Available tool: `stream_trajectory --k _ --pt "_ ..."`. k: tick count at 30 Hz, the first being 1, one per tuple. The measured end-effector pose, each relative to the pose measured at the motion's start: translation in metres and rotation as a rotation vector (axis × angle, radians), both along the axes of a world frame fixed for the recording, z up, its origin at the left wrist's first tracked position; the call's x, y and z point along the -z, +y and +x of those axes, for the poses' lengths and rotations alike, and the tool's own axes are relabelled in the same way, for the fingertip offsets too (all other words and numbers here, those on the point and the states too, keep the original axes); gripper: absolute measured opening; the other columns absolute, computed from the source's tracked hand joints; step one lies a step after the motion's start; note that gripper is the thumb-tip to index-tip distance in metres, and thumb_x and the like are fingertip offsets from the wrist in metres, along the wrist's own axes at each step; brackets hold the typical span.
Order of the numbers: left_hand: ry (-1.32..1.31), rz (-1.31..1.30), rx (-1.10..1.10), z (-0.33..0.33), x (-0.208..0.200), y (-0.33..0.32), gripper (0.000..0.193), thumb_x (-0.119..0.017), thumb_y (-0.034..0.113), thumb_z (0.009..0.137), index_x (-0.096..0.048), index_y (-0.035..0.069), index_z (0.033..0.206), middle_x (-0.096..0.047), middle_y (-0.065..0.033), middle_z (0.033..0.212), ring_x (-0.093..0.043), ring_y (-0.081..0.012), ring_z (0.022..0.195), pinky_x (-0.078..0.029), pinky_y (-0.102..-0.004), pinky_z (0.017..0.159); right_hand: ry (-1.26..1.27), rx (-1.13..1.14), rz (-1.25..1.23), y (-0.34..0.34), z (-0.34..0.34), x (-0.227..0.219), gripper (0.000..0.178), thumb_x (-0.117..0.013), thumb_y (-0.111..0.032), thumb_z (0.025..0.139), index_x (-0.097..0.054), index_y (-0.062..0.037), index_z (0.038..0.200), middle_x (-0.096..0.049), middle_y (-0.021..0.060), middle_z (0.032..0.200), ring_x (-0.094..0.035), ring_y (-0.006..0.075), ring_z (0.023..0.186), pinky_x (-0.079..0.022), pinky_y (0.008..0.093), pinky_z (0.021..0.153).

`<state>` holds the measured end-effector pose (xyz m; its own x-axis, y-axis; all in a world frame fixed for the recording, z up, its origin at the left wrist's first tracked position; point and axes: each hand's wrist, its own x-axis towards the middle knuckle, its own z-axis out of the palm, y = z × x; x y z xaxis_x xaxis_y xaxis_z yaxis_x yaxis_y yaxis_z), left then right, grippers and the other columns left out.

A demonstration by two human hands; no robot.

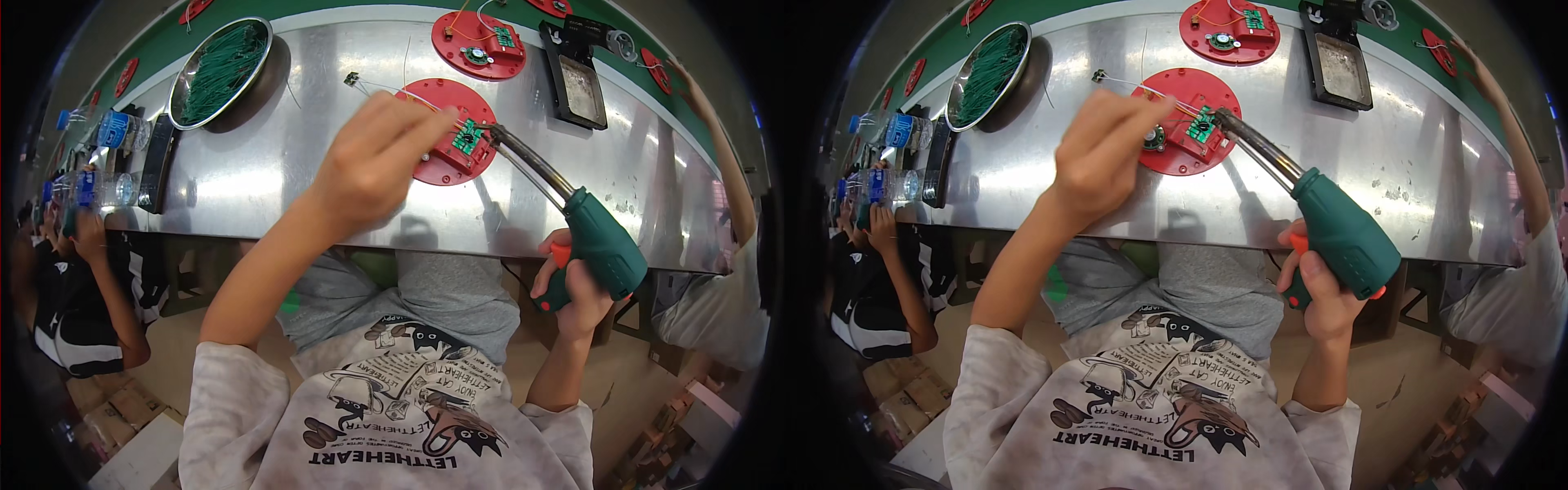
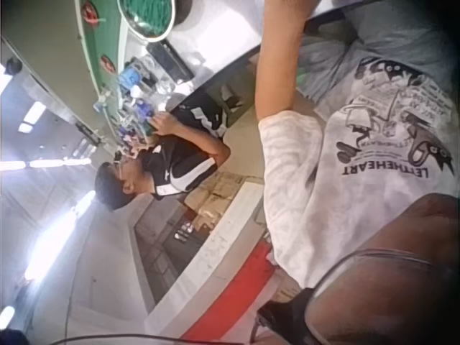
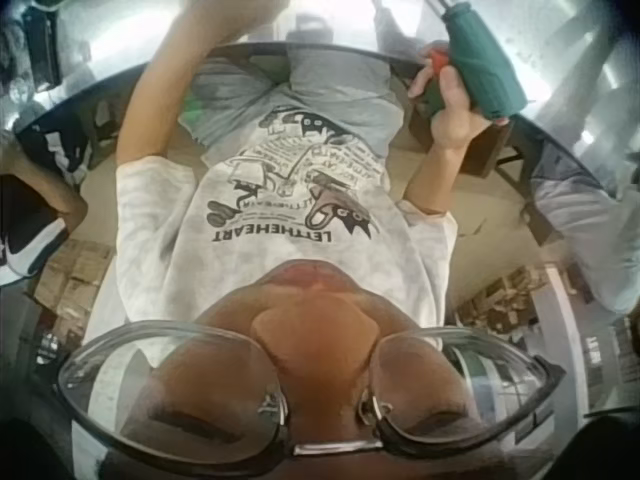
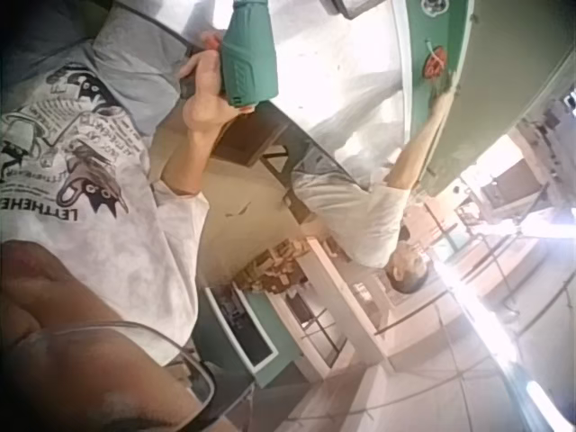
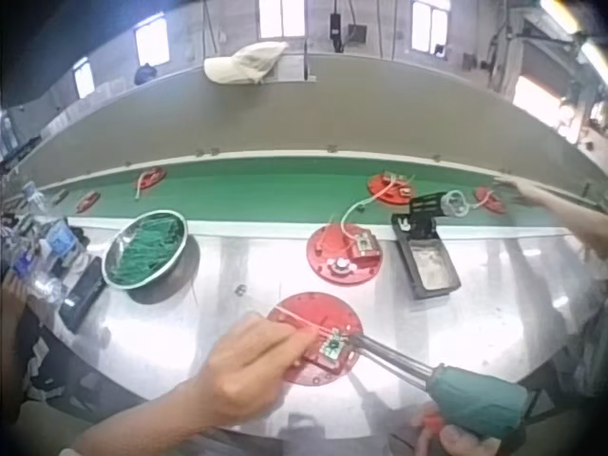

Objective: Soldering components onto circular circuit boards at an assembly line station.

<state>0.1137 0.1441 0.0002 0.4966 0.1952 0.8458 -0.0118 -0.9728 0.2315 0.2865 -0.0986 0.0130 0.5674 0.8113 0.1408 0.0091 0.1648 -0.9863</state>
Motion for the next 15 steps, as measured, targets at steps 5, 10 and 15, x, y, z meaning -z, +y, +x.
stream_trajectory --k 5,10,15 --pt "0.163 -0.036 0.041 0.0043 0.0011 -0.0077 0.027 -0.064 -0.007 0.074 -0.067 -0.004 0.101 -0.064 -0.0121 0.084 -0.058 -0.0295 0.076 -0.052 -0.0372 0.069 -0.04 -0.085 -0.06 -0.0019 0.0006 0.001 0.049 -0.058 -0.018 0.092 -0.048 0.0101 0.131 -0.062 0.0228 0.098 -0.058 0.0189 0.051 -0.048 0.0274 0.046" --pt "0.138 -0.062 0.015 0.0063 0.0038 -0.0035 0.015 -0.069 -0.006 0.077 -0.066 -0.001 0.091 -0.065 -0.0119 0.08 -0.059 -0.027 0.071 -0.049 -0.0358 0.063 -0.043 -0.102 -0.06 -0.0023 -0.0002 0.0028 0.046 -0.057 -0.016 0.092 -0.049 0.0093 0.13 -0.061 0.0218 0.097 -0.058 0.0188 0.051 -0.047 0.0278 0.046" --pt "0.115 -0.108 -0.031 0.0071 0.0051 -0.0015 0.015 -0.069 -0.005 0.075 -0.065 0.0 0.088 -0.063 -0.0111 0.078 -0.059 -0.027 0.07 -0.049 -0.0357 0.061 -0.065 -0.119 -0.055 -0.001 0.001 0.0031 0.044 -0.056 -0.015 0.092 -0.05 0.009 0.129 -0.061 0.0214 0.096 -0.057 0.0186 0.05 -0.047 0.0278 0.046"
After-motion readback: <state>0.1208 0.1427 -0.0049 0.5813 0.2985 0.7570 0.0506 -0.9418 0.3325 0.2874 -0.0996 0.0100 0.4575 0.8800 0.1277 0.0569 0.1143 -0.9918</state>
